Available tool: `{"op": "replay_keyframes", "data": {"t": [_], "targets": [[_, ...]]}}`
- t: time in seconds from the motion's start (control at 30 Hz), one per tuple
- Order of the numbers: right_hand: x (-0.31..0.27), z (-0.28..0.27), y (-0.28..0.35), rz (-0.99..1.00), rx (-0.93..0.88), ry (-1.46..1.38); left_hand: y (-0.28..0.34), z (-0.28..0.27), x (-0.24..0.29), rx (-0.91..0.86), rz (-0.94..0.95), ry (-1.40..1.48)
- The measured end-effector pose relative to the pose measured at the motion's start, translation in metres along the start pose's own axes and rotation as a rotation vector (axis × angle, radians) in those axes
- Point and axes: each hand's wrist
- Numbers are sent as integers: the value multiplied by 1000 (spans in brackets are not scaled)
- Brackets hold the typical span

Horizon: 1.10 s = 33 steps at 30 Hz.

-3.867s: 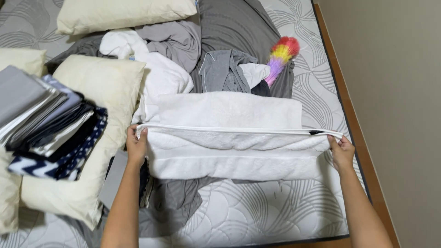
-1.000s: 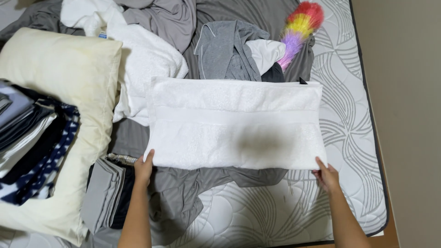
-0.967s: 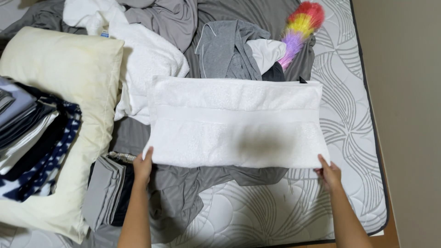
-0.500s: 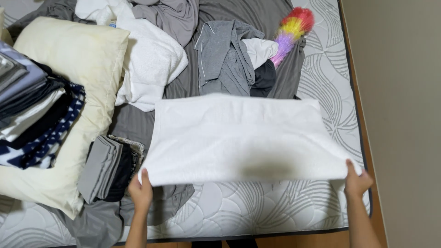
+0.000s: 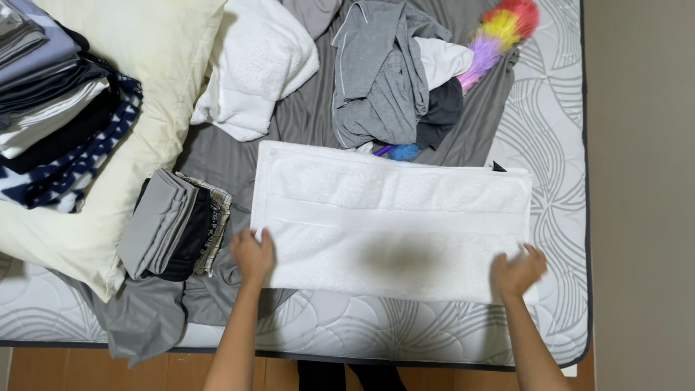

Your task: The person folds a white towel on a bed, smoothing it out and folding it into a compact rectangle. They then pick up a second white towel, unfold it, and fold it in the same manner, placing it next to the first one.

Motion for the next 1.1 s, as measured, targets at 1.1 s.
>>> {"op": "replay_keyframes", "data": {"t": [1.1], "targets": [[-377,136,-200,-552,-543,-518,-127,54,92,-188,-27,272]]}}
Point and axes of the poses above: each hand's wrist, its own y-axis away from the middle knuckle, its own z-axis out of the palm, x = y × z, and after that the axes turned 15 degrees about -z, right-handed
